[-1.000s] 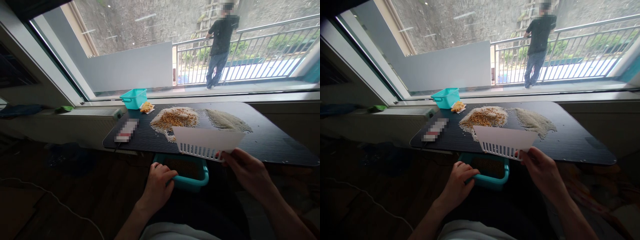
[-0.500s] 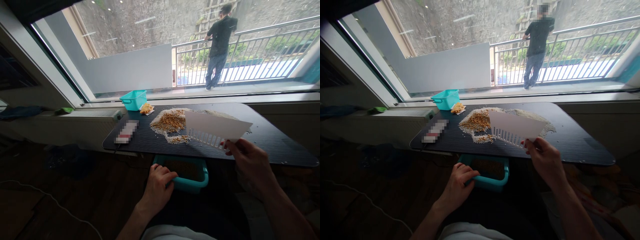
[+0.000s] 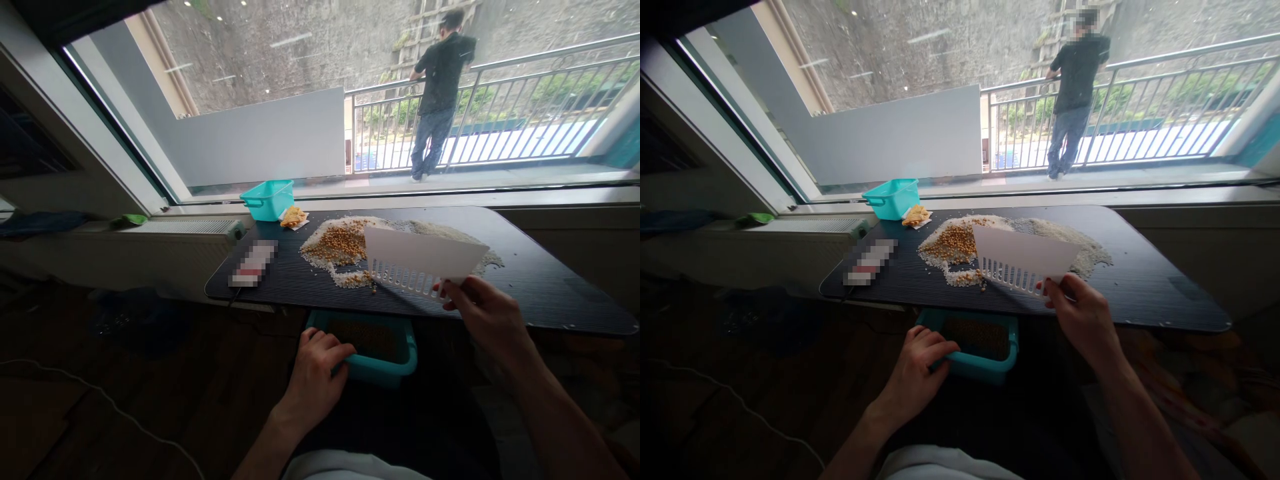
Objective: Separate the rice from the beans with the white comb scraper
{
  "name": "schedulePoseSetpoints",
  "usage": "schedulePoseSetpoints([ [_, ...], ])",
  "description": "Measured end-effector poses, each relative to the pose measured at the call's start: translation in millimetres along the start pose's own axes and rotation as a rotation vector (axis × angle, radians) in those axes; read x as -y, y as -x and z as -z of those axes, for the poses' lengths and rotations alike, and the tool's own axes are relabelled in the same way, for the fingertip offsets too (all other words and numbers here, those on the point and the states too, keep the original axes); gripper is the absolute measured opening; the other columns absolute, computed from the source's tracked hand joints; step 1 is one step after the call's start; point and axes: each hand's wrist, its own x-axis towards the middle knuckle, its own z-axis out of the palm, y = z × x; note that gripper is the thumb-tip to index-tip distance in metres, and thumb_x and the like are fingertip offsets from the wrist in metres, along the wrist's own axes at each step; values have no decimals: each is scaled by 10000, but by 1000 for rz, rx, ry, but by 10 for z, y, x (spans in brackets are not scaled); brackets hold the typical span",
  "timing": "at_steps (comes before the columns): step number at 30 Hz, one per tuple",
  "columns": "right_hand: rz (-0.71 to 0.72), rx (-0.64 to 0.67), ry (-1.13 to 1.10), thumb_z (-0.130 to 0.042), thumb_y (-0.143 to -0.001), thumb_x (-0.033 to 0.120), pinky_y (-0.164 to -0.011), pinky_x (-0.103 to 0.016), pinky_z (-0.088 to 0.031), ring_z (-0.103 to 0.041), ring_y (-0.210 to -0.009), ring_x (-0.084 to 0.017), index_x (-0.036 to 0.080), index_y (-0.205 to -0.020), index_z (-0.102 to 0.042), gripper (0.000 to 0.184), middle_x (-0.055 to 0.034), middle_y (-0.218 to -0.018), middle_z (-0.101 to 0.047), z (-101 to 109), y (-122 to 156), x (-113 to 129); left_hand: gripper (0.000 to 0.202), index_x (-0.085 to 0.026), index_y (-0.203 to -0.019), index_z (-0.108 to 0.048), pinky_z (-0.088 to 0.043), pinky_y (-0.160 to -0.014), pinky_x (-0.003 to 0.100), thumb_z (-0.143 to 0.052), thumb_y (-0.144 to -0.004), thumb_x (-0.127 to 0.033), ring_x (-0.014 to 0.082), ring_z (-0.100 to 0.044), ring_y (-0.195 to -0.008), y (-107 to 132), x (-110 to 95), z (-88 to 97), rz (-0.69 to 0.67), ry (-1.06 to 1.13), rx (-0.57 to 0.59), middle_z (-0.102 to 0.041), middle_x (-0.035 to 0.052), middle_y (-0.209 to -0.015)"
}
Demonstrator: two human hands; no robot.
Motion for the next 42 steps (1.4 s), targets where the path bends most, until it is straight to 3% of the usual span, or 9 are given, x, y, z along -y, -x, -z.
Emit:
schedulePoseSetpoints([
  [9, 9, -13, -26, -715, -738, 575, -607, -318, -562, -643, -602, -166, 252, -767, -718, 325, -4, -755, -748, 48, 95, 3, 294, -244, -972, -755, -395, -956, 450, -567, -844, -58, 202, -629, -824, 0, -4, -3, -9, 10, -9, -710, 21, -848],
  [15, -10, 36, -31, -731, -704, 548, -594, -316, -567, -667, -637, -189, 236, -758, -716, 317, -20, -757, -755, 2, 84, 3, 294, -240, -974, -757, -391, -952, 450, -572, -841, -54, 205, -630, -830, 1, 1, 2, -12, 5, -7, -710, 26, -850],
  [21, 31, 71, 17, -715, -731, 526, -556, -314, -543, -635, -535, -175, 236, -741, -713, 290, -19, -714, -752, 14, 83, -19, 277, -236, -960, -753, -385, -942, 452, -577, -840, -59, 205, -625, -821, 0, 25, -13, -24, 18, -15, -708, 22, -841],
  [37, 46, 95, -27, -745, -714, 583, -557, -313, -564, -652, -544, -175, 221, -794, -732, 371, -38, -765, -775, -91, 88, -39, 277, -244, -965, -735, -375, -946, 444, -560, -844, -67, 199, -618, -821, 11, 29, -21, -32, 7, -22, -696, 15, -844],
  [42, 31, 165, -58, -782, -669, 615, -548, -293, -570, -628, -532, -159, 223, -775, -741, 409, -37, -744, -771, -69, 138, 14, 274, -239, -965, -730, -375, -959, 456, -543, -852, -75, 201, -615, -829, 13, 24, -12, -33, 5, -7, -690, 17, -853],
])
